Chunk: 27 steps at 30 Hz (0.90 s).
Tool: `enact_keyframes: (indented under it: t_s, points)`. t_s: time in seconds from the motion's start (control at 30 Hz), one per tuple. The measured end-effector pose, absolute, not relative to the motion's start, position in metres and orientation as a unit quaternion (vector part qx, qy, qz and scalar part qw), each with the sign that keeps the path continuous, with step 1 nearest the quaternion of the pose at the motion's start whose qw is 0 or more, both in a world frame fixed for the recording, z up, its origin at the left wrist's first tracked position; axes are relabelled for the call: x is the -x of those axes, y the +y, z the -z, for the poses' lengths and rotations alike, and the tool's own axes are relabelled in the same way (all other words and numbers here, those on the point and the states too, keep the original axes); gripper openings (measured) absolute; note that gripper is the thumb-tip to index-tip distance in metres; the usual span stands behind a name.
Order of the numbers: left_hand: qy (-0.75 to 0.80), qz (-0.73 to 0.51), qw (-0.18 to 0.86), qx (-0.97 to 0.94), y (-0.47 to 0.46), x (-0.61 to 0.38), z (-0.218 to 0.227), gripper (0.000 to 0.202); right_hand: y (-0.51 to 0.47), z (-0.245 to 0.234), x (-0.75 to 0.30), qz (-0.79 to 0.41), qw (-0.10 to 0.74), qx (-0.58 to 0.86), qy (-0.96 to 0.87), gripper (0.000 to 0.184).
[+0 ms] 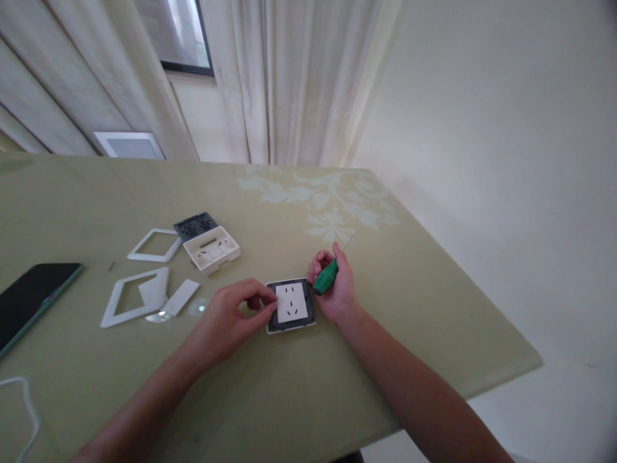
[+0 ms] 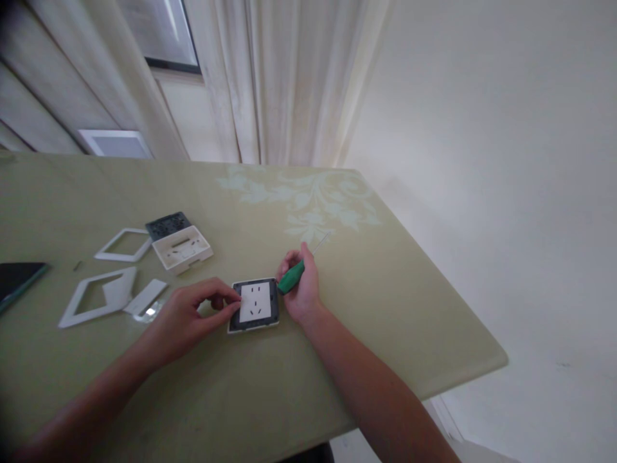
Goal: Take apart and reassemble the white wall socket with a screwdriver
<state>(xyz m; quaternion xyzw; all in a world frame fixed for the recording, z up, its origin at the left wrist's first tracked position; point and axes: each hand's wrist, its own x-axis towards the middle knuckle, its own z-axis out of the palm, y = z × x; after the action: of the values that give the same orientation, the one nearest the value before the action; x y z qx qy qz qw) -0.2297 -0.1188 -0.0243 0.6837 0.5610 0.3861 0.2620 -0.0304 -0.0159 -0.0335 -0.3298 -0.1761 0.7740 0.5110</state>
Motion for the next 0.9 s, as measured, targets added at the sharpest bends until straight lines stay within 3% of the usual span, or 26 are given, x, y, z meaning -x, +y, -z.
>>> enact_keyframes:
  t_s: [0.37,0.9]
  points:
    - [0.583,-0.350,0.375,-0.631,-0.1180,0.2287,0.0278,0.023,-0.0154,0.0331,0.0298,-0.778,0.509,0.326,-0.170,0.047]
    - [0.594,-0.338,0.418,-0.598,-0.1167,0.2287,0.0283,0.030,-0.0154,0.0356,0.0292,-0.779,0.509,0.320,-0.178,0.046]
